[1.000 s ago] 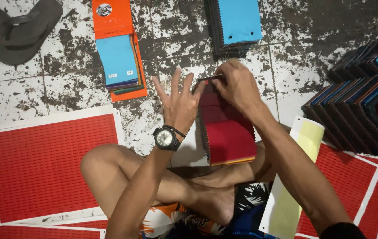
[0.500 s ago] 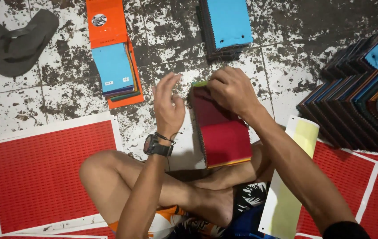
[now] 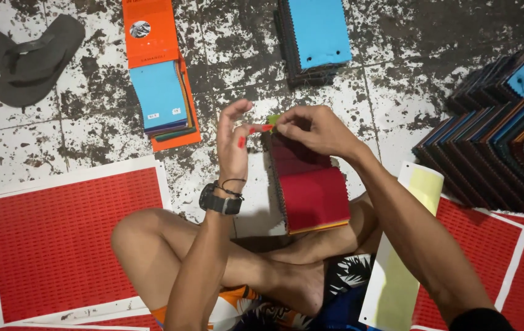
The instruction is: The person sits on the floor and assembles a sample book by peeling adhesive strips from a backing sheet and applying them to the edges of various colored fabric swatches. They then stack the swatches together to form a bound sample book.
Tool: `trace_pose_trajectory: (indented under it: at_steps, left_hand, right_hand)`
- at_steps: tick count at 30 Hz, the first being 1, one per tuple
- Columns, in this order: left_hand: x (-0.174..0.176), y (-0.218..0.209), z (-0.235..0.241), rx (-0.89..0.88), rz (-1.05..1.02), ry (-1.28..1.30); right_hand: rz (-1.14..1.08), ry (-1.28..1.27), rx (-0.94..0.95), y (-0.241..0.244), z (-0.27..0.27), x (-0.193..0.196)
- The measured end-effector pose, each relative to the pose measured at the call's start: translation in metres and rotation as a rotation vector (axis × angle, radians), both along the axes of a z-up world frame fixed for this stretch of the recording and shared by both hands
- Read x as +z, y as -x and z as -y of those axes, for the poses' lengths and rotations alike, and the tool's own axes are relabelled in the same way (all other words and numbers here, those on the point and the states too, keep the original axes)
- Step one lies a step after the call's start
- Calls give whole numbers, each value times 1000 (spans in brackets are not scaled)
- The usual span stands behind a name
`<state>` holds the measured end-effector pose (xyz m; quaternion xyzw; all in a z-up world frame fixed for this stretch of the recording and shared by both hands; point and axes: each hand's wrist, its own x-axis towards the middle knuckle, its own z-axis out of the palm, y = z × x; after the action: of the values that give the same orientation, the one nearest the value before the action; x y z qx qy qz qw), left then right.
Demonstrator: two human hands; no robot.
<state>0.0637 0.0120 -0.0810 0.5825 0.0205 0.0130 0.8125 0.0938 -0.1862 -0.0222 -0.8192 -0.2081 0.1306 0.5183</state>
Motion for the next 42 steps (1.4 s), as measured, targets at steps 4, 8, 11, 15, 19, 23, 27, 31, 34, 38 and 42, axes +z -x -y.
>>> trace_pose_trajectory:
  at_steps: [4,8,11,15,19,23,27,31,34,38,42]
  left_hand:
    - [-5,1,5,-6,-5,-10]
    - [1,3,6,-28,20,-117]
    - [16,5,8,9,67,-354]
    - [11,5,4,101,157,-698]
    - [-14,7,-7,117,293,-939]
    - [-25,11,-10,127,407,-1195]
    - [-12,13,-6,93,466,-1420]
    - [-4,14,0,64,495,-1521]
    - [-5,14,4,72,526,-1580]
    - [4,18,6,29,463,-1620]
    - [3,20,7,19,449,-1653]
  right_hand:
    - [-48,-32,-2,-1,0,-7]
    - [-62,48,-13,0,1,-12]
    - [-55,98,-25,1,1,-15]
    - [-54,163,-63,-3,-3,-10]
    - [-28,249,-53,-6,-2,-20]
    - [-14,327,-61,-7,-5,-23]
    - [16,398,-75,-5,-6,-29]
    - [-35,450,-114,-6,-11,-25]
    - [-3,483,-109,-7,-12,-34]
    - [17,491,-211,-3,-11,-29]
    - [311,593,-211,-6,4,-36]
